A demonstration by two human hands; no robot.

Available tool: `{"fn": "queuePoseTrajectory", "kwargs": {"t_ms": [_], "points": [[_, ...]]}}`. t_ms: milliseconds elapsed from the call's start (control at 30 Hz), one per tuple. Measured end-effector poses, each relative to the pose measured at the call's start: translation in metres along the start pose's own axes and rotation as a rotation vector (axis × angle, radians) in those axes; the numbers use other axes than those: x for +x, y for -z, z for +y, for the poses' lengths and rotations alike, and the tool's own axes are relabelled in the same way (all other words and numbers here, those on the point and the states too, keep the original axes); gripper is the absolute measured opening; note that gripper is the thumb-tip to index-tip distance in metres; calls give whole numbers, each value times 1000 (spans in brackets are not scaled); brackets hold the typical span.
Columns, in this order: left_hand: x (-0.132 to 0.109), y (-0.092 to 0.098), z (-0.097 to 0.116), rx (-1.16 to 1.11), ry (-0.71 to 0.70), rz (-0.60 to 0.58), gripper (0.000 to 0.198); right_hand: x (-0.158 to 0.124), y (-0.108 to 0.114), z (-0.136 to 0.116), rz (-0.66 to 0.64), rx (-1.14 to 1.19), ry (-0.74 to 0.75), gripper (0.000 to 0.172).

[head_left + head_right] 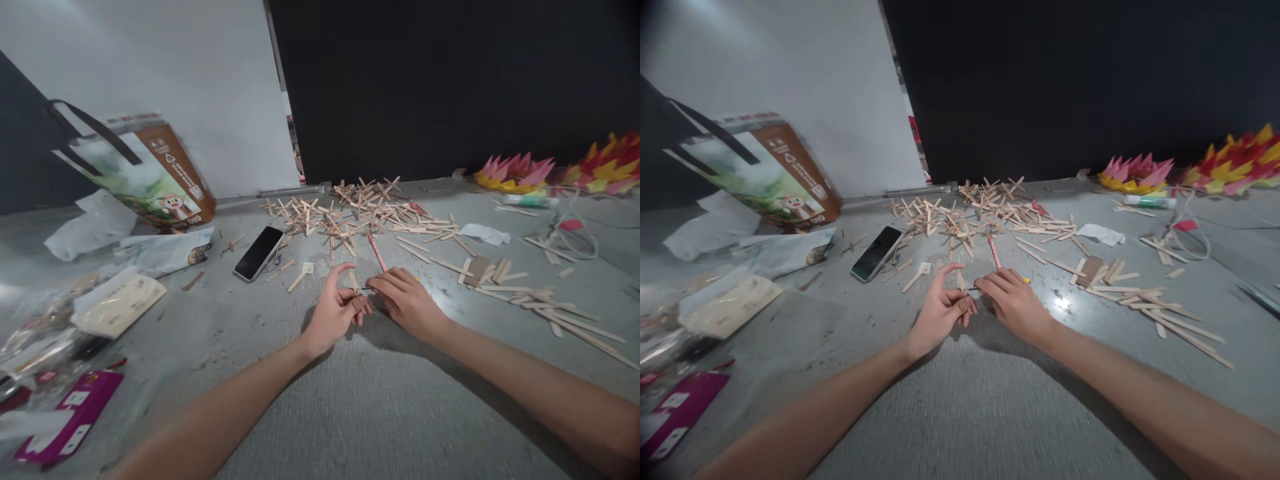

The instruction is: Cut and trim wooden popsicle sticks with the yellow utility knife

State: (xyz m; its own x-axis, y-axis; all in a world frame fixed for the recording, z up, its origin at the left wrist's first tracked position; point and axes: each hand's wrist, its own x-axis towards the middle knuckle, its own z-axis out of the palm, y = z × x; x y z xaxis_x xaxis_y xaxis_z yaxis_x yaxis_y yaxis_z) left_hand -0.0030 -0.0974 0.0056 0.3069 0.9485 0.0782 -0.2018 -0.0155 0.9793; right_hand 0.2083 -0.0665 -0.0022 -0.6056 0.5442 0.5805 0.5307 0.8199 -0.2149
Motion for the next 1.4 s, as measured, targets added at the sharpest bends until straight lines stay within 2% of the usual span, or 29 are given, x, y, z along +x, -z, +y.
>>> {"fn": "queuePoseTrajectory", "kwargs": {"t_ms": [267,433,900,1400], "points": [[-3,-2,2,105,61,-81,71,-1,1,1,-46,12,68,28],[-2,-2,3,80,30,-51,78,-1,0,0,-33,-5,52,32],[-1,-2,5,65,14,-41,73,1,1,-1,-7,-19,21,21],[-1,0,2,67,36,-5,65,2,1,-2,-6,-20,7,24]]}}
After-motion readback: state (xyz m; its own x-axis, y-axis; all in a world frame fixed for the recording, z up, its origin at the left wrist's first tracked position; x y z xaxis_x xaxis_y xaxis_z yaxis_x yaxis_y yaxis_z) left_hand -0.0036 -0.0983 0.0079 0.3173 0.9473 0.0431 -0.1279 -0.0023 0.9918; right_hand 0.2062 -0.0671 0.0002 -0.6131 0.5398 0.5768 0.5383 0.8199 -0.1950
